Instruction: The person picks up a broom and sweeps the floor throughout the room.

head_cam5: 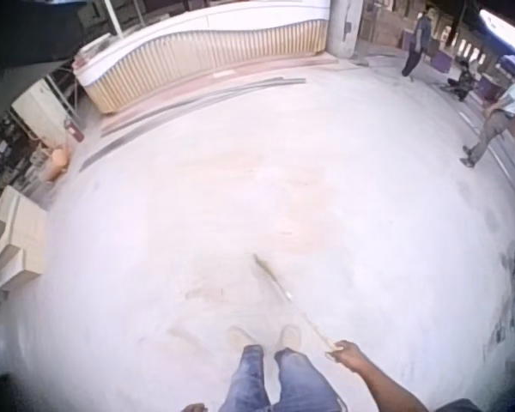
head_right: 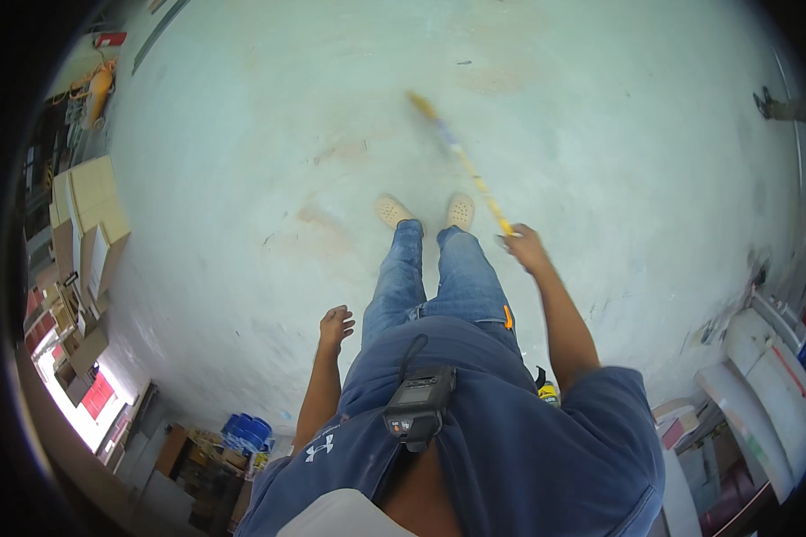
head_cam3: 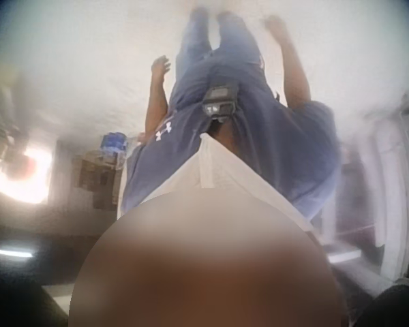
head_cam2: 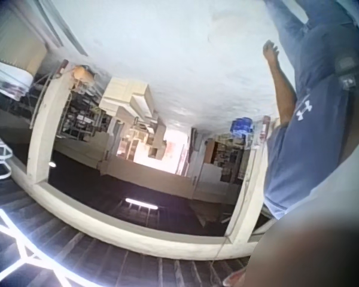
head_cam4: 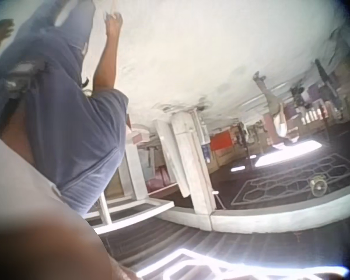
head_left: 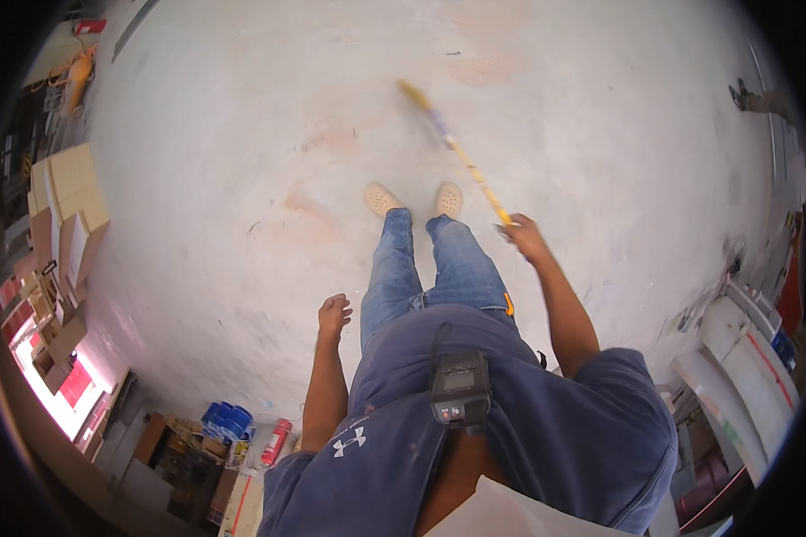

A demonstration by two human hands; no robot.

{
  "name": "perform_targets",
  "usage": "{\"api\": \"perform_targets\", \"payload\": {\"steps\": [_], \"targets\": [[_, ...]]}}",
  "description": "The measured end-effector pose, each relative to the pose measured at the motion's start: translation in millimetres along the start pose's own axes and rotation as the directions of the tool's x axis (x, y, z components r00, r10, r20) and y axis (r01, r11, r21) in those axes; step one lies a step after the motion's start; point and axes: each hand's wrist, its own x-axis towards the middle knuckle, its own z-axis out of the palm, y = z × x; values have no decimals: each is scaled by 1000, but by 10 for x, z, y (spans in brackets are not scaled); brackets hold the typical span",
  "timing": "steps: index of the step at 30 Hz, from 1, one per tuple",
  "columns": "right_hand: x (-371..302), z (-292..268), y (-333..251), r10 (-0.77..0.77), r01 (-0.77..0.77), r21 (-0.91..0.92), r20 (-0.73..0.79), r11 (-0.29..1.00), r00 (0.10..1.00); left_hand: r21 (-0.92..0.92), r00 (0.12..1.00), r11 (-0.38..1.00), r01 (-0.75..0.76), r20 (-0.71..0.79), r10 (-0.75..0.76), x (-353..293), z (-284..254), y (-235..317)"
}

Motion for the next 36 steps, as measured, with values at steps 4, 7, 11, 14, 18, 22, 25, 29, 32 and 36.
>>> {"api": "perform_targets", "payload": {"steps": [4,7,11,14,18,22,25,29,32,36], "targets": [[-154,-788,245,115,-122,-21,-216,992,970,22,999,1000,-13,39,13,59,-3,86],[339,-1456,767,-403,139,-728,-202,672,892,42,997,998,-44,68,41,136,17,300],[1038,-1550,434,-89,-52,-299,-439,953,894,75,996,994,-74,45,71,82,-62,446],[1655,-1921,360,-555,18,-962,-142,274,819,93,993,992,-91,87,83,140,28,564],[2367,-1132,-201,109,-342,-289,-600,894,793,113,999,993,-34,45,29,117,-120,461],[2546,-722,-580,39,-246,-576,-348,780,937,53,997,998,-42,74,38,165,-45,468],[2252,369,-1066,-47,-120,-592,-259,797,965,35,998,999,-23,56,21,107,-140,306],[1582,1366,-1535,-7,-20,-567,-46,823,999,-4,997,1000,-25,79,25,121,-9,323],[1096,1989,-1762,39,51,-539,154,841,987,-42,996,998,-37,80,40,129,11,322],[1011,2401,-1654,-12,129,-571,204,811,979,-70,995,997,-45,84,51,136,12,314]]}}
